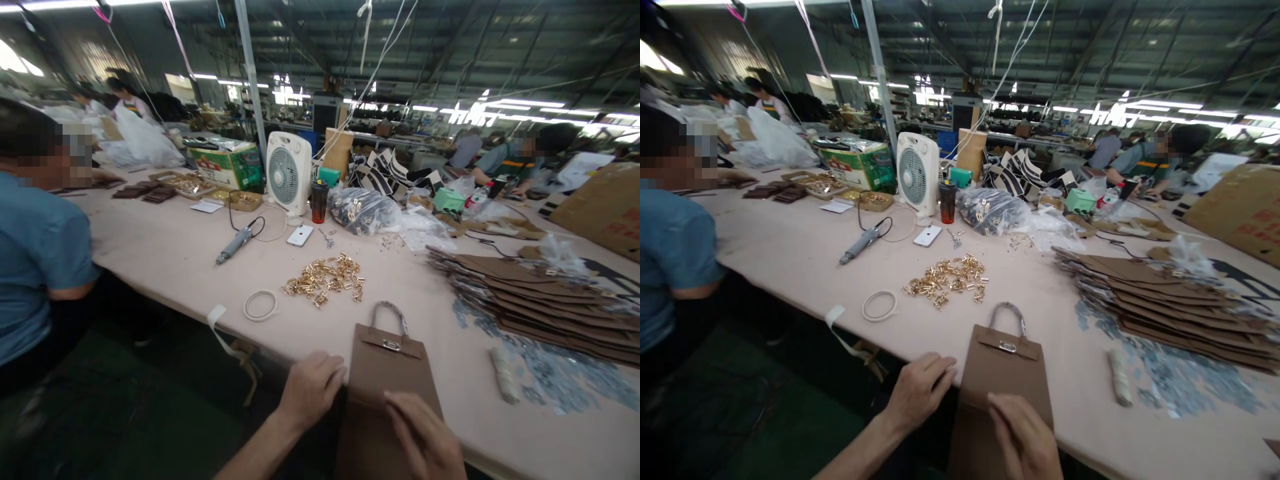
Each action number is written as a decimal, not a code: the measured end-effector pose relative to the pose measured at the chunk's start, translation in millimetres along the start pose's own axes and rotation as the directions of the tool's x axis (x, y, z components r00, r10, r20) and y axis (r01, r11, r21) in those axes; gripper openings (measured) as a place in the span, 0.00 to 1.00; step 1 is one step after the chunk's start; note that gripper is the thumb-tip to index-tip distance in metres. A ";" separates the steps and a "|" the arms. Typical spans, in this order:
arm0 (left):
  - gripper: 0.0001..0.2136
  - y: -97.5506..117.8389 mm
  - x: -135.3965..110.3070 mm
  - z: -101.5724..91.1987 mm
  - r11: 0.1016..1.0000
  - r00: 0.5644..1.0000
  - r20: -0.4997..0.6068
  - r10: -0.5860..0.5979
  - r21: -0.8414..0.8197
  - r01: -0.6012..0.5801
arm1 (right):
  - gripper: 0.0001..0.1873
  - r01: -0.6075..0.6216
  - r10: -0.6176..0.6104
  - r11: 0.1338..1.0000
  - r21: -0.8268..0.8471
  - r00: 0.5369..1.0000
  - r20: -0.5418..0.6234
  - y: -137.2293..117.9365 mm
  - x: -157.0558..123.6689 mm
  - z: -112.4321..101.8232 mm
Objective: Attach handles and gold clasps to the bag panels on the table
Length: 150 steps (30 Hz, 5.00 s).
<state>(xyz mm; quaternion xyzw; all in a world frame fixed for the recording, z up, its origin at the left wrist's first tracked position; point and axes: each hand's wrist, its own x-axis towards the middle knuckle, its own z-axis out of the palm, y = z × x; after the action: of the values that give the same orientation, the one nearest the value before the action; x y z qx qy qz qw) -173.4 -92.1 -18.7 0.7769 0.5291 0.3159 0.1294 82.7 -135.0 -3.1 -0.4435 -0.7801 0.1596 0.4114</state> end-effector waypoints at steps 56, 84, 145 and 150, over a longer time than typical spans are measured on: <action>0.21 -3.6 48.8 10.3 0.036 0.804 0.443 -0.397 -0.868 0.496 | 0.08 -0.100 0.102 0.975 0.199 0.995 0.001 19.9 86.5 68.6; 0.19 4.5 45.5 25.1 0.118 0.806 0.390 -0.445 -0.867 0.484 | 0.04 -0.076 0.114 0.931 0.357 0.990 -0.086 20.6 80.9 63.6; 0.14 -125.8 -4.4 -81.4 0.855 0.742 -0.430 -0.514 -0.334 0.398 | 0.20 -0.180 0.104 0.934 0.308 0.963 0.249 -40.9 172.0 207.6; 0.14 -142.0 0.1 -92.2 0.961 0.927 -0.302 -0.222 0.094 0.260 | 0.17 -0.213 0.187 0.971 0.109 0.959 0.211 -46.6 183.8 237.7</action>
<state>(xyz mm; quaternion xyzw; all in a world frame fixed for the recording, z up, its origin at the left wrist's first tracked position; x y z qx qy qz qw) -336.4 -46.5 -23.9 0.6584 0.6535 0.3716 0.0370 -178.9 18.0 -27.7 -0.4741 -0.7563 0.2950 0.3409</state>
